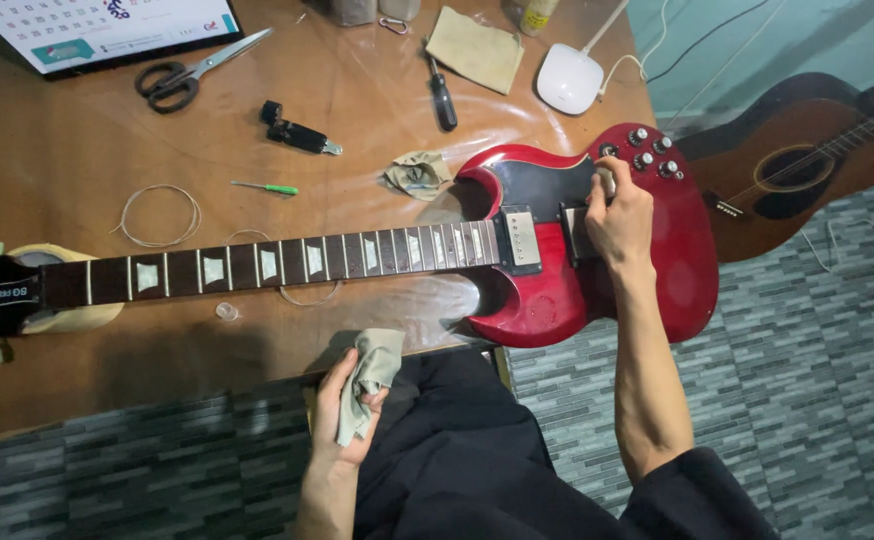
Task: Polishing the neck and body of an electric guitar using a cloth and liquid polish.
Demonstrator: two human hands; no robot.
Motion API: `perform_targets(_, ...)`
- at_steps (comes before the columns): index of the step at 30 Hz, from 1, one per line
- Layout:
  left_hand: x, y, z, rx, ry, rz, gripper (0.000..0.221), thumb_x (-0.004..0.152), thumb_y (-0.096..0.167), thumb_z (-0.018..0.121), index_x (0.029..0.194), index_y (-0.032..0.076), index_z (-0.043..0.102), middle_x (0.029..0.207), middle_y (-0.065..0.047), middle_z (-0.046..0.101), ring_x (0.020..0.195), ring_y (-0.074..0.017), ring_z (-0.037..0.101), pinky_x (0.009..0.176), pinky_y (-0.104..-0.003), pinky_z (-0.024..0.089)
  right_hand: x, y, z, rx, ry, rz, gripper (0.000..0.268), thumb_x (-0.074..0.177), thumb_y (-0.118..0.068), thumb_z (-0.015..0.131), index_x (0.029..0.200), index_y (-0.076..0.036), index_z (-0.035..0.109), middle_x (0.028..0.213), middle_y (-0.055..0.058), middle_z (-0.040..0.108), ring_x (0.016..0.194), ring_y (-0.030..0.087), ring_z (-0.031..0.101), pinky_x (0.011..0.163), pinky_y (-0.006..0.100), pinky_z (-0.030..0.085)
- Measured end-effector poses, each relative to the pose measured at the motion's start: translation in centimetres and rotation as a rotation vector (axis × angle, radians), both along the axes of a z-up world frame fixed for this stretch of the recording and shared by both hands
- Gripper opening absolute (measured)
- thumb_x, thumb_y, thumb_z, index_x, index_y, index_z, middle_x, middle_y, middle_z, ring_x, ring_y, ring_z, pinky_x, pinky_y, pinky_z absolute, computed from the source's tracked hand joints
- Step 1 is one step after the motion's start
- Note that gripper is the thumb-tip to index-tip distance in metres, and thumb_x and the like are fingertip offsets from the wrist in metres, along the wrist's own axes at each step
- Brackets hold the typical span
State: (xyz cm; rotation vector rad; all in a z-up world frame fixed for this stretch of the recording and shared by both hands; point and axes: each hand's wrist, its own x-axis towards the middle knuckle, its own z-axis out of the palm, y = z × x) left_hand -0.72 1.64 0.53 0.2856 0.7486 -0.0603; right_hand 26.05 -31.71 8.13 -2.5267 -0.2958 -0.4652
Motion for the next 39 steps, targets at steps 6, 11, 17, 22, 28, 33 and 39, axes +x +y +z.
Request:
perform_targets(6,-0.4,0.5,-1.0,-0.044,0.037,0.043,0.018,0.099,0.013,0.066,0.081,0.009,0.063,0.073,-0.005,0.057,0.047,-0.0121,0.044,0.045,-0.026,0.036,-0.5,1.3,3.1,0.209,0.079,-0.047,0.05,0.108,-0.014,0.052,0.156,-0.016,0.039,0.087,0.01,0.06,0.067,0.024,0.057,0.069,0.04,0.045)
perform_targets(11,-0.2,0.3,-0.4,-0.098,-0.038,0.08,0.015,0.099,0.016,0.065,0.089,0.005,0.065,0.079,-0.008,0.063,0.056,-0.0119,0.048,0.044,-0.026,0.036,6.4,9.8,3.1,0.504,0.003,0.194,0.034,0.102,-0.016,0.053,0.134,-0.005,0.055,0.107,0.008,0.062,0.09,0.017,0.059,0.079,0.03,0.05)
perform_targets(17,-0.9,0.2,0.6,0.074,-0.322,0.134,0.012,0.092,0.0,0.069,0.104,0.0,0.071,0.087,-0.005,0.063,0.063,-0.0094,0.045,0.051,-0.024,0.036,14.0,22.8,-1.7,0.7,0.193,0.565,0.024,0.093,0.005,0.065,0.109,-0.006,0.051,0.083,0.012,0.07,0.074,0.019,0.072,0.074,0.028,0.058)
perform_targets(22,-1.0,0.7,2.2,0.07,-0.301,0.125,0.033,0.091,-0.007,0.063,0.124,-0.004,0.068,0.087,-0.006,0.062,0.061,-0.0107,0.042,0.053,-0.025,0.034,13.5,26.0,-2.5,0.254,0.274,0.445,0.021,0.085,-0.005,0.07,0.099,-0.007,0.054,0.075,0.005,0.078,0.066,0.016,0.073,0.067,0.03,0.055)
perform_targets(28,0.1,0.9,3.1,-0.098,-0.273,0.075,0.025,0.102,0.018,0.059,0.113,-0.003,0.064,0.088,-0.011,0.063,0.06,-0.0174,0.052,0.05,-0.029,0.04,13.0,25.2,-3.1,0.182,0.294,0.513,0.05,0.085,0.001,0.078,0.126,-0.005,0.052,0.098,0.018,0.077,0.089,0.029,0.078,0.081,0.039,0.063)
perform_targets(33,0.8,0.2,3.1,0.025,-0.284,0.012,0.013,0.101,0.012,0.062,0.102,0.001,0.069,0.079,-0.009,0.067,0.052,-0.013,0.058,0.046,-0.022,0.047,11.9,23.8,-1.2,0.07,0.215,0.459,0.099,0.08,-0.022,0.097,0.153,-0.004,0.033,0.135,0.018,0.062,0.115,0.031,0.064,0.087,0.043,0.056)
perform_targets(39,2.9,-1.4,8.5,0.45,-0.337,-0.083,0.015,0.096,0.005,0.068,0.11,0.0,0.064,0.078,-0.005,0.05,0.056,-0.0158,0.053,0.05,-0.026,0.044,-5.5,16.8,7.4,0.186,-0.021,0.504,0.017,0.109,-0.013,0.062,0.101,-0.002,0.072,0.081,0.016,0.067,0.077,0.04,0.068,0.07,0.043,0.055)
